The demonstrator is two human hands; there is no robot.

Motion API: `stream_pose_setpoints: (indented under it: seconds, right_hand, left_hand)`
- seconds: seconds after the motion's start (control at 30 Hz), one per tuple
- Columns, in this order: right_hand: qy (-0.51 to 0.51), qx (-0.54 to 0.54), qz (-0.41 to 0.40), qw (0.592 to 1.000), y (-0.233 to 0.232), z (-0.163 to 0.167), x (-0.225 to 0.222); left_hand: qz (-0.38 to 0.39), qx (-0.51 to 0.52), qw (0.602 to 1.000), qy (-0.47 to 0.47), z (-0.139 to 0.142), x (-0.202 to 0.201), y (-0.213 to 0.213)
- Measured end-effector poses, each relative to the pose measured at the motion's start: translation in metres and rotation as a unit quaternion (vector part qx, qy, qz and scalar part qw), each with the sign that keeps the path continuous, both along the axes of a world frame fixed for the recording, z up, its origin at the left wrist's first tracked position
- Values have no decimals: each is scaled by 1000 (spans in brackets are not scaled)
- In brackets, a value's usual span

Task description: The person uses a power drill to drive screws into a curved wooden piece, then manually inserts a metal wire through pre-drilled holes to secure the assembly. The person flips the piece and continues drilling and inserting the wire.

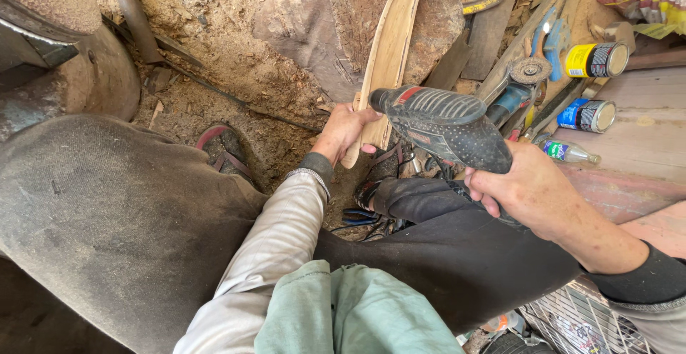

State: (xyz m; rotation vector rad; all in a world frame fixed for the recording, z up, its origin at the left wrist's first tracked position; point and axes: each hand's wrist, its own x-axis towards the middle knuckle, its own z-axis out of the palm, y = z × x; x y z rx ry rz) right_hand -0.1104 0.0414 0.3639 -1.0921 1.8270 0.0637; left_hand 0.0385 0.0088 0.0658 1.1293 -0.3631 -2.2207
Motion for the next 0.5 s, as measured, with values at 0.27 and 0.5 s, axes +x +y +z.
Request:
stream_pose_setpoints:
  seconds: [0.27, 0.5]
  right_hand:
    - [3, 3, 12, 1000, -3, -4, -3]
    - [9, 1, 14, 1000, -7, -8, 0]
  left_hand:
    - [4, -4, 1000, -5, 4, 3, -1]
    - [4, 4, 1000, -4, 4, 2, -3]
